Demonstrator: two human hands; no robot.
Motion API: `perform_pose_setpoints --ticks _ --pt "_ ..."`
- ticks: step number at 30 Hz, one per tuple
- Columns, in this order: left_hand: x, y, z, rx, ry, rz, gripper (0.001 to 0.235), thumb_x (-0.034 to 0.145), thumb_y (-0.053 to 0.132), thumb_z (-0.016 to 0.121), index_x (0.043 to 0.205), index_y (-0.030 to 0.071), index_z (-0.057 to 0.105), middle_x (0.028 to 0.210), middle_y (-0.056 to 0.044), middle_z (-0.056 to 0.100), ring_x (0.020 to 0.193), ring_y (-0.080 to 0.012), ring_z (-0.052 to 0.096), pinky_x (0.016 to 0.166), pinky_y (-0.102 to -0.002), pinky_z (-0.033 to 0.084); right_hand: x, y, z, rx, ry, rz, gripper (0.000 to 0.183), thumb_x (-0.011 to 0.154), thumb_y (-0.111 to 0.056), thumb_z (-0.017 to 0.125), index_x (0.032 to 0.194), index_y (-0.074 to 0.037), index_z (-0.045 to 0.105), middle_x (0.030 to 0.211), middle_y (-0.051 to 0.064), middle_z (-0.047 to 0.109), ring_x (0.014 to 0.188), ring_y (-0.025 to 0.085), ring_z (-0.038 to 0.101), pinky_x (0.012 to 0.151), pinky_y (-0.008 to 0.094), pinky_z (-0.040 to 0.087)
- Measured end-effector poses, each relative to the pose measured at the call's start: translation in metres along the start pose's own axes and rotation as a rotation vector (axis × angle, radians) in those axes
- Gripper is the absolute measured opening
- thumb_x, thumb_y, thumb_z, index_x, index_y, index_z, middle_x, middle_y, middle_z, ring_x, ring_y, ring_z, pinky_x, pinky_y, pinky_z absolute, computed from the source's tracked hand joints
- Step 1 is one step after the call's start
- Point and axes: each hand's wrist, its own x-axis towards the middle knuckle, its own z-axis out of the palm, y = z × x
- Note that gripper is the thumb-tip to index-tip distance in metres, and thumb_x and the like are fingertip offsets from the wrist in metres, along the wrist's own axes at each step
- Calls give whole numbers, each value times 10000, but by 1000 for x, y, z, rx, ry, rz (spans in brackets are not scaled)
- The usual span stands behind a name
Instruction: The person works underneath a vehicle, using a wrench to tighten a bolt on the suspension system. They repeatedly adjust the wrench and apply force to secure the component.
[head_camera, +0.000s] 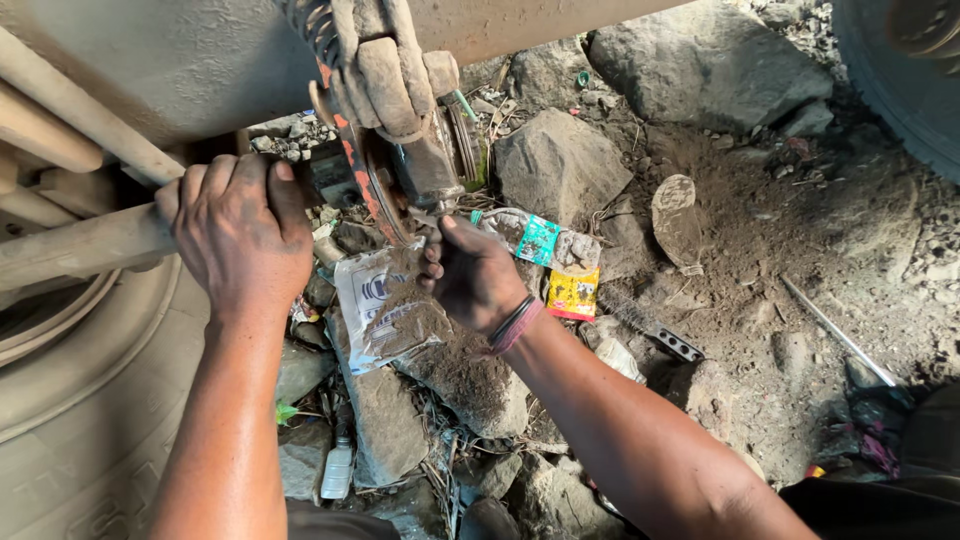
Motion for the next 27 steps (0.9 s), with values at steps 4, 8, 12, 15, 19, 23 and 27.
perform_pose_setpoints --ticks 4,8,12,15,19,23,27 --pt "-2 -2 0 1 5 12 289 1101 163 582 854 18 620 893 -146 612 900 -351 568 925 -490 428 -5 6 -1 92 16 31 223 1004 -266 601 856 -101 574 728 25 579 654 160 491 644 335 434" --pt "-2 -1 1 10 12 15 282 1094 157 576 850 25 619 896 -140 612 912 -349 568 922 -481 419 -11 10 -5 98 54 51 233 990 -270 619 830 -107 573 704 28 570 629 162 486 626 332 434" --pt "-1 -3 1 6 6 18 279 1101 166 579 867 22 624 895 -141 607 909 -343 562 899 -457 407 -19 11 -3 137 91 90 232 991 -284 615 848 -105 579 708 32 558 646 166 505 639 329 439" --pt "-5 -4 2 3 12 18 270 1091 160 581 861 26 626 892 -130 612 912 -331 569 908 -455 405 -22 15 1 178 40 53 207 976 -252 602 829 -112 567 729 31 579 628 164 497 640 333 440" --pt "-1 -2 -1 -2 3 4 299 1104 182 609 846 34 640 881 -125 626 898 -328 574 929 -477 406 -26 8 3 114 152 15 233 1002 -272 608 826 -124 570 726 21 583 611 154 486 625 329 433" --pt "-3 -3 -1 -4 11 17 269 1101 188 609 886 37 666 905 -125 640 915 -329 578 929 -476 405 -33 11 8 135 141 50 255 1002 -301 594 847 -100 574 737 30 586 629 154 490 641 328 432" --pt "-2 -4 -3 11 11 25 267 1111 190 605 906 36 678 914 -125 648 921 -326 580 935 -471 405 -38 2 18 31 62 -136 239 1015 -247 581 836 -91 567 715 33 573 637 167 491 641 342 426"
